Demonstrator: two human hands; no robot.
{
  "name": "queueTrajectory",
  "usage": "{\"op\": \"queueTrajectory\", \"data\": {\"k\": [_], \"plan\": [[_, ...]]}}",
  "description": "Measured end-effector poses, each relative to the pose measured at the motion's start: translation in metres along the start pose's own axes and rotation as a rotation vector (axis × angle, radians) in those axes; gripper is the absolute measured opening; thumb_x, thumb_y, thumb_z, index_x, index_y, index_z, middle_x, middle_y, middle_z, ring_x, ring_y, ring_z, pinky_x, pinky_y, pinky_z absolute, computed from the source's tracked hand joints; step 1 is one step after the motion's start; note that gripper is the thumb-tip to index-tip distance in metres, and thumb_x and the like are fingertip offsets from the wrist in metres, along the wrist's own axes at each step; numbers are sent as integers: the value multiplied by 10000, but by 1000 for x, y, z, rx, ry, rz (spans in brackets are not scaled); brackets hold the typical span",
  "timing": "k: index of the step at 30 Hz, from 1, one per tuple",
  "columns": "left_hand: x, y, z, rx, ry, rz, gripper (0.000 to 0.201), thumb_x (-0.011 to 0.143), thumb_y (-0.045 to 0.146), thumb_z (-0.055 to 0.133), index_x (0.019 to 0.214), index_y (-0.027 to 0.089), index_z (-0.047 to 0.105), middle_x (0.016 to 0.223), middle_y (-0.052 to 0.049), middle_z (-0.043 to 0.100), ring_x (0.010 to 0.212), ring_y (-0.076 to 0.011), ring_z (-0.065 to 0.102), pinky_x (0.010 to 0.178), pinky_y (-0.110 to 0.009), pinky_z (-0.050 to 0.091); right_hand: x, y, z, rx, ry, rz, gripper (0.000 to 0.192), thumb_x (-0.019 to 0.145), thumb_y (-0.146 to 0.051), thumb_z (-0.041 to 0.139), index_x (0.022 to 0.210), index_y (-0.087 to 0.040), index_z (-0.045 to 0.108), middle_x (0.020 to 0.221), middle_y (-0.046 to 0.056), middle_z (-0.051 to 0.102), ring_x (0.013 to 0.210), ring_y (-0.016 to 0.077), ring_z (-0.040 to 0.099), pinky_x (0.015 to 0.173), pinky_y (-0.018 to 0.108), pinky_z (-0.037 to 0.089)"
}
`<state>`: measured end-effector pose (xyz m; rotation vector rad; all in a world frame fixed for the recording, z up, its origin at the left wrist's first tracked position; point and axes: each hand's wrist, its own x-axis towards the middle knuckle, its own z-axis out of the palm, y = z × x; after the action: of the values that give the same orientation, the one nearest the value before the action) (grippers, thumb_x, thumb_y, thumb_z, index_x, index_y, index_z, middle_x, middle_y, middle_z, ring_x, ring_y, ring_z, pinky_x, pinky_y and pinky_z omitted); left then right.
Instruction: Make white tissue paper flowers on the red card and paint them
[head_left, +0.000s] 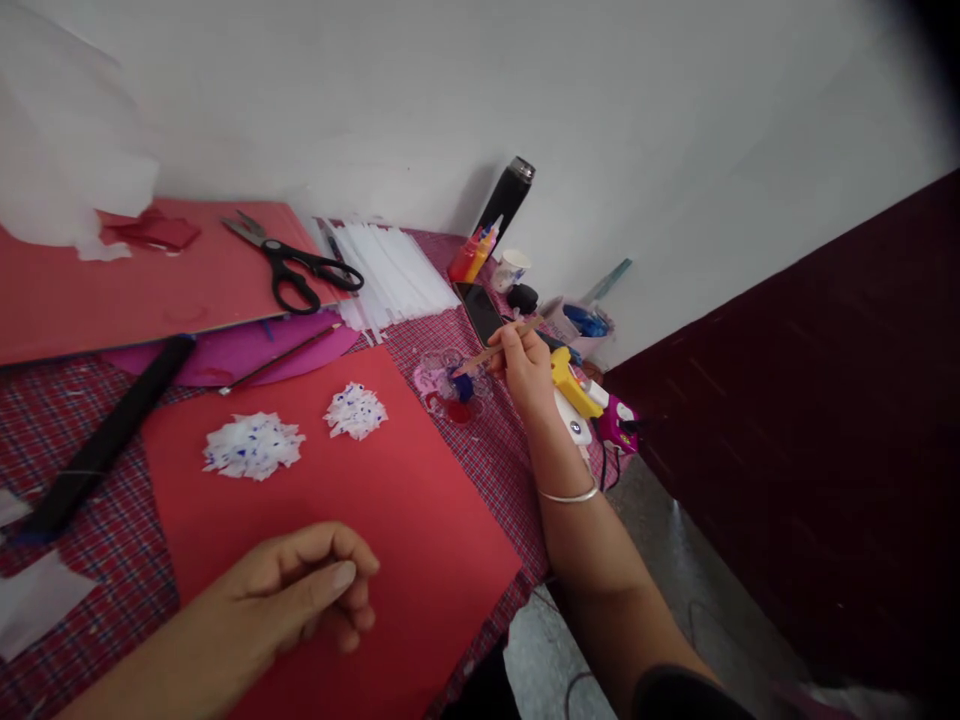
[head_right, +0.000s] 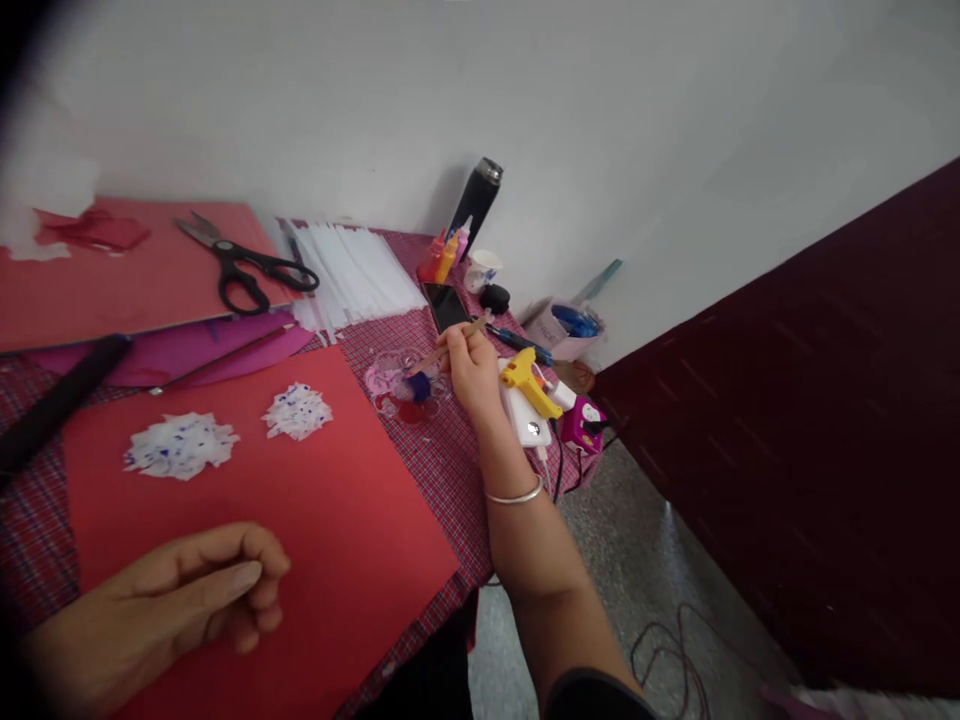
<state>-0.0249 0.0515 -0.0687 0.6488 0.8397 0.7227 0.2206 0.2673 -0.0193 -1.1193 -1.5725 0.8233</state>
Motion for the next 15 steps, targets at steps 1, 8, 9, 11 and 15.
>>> {"op": "queueTrajectory", "data": {"k": [1,8,9,11,15], "plan": [[-1,1,0,5,2,-5,305,788,499,703,831,198,687,717,-55,678,655,-182,638,609,-288,518,0,0,0,-5,1,-3,402,904,-572,500,777,-193,548,496,-56,502,418,67,435,431,196,330],[1,0,0,4,-12,0,320,781,517,702,843,203,690,722,-52,677,660,-181,636,624,-295,520,6,6,-10,-127,25,7,380,907,-539,507,777,-184,545,511,-59,468,436,71,423,441,208,308],[1,-1,-1,4,-16,4,319,782,517,702,843,204,689,722,-51,677,659,-180,636,622,-294,518,6,8,-10,-152,9,13,374,909,-529,506,775,-182,547,514,-57,469,440,72,424,444,209,309],[2,-2,-1,6,-20,8,322,787,519,695,848,203,688,724,-53,678,660,-180,637,620,-294,517,7,9,-10,-183,-28,28,364,912,-514,502,770,-181,546,508,-55,469,437,76,422,443,214,308],[0,4,2,34,-33,27,321,795,516,686,851,200,687,720,-57,680,653,-181,634,609,-293,510,7,10,-9,-180,-25,37,359,915,-506,485,765,-186,544,497,-50,474,425,86,418,439,225,308]]}}
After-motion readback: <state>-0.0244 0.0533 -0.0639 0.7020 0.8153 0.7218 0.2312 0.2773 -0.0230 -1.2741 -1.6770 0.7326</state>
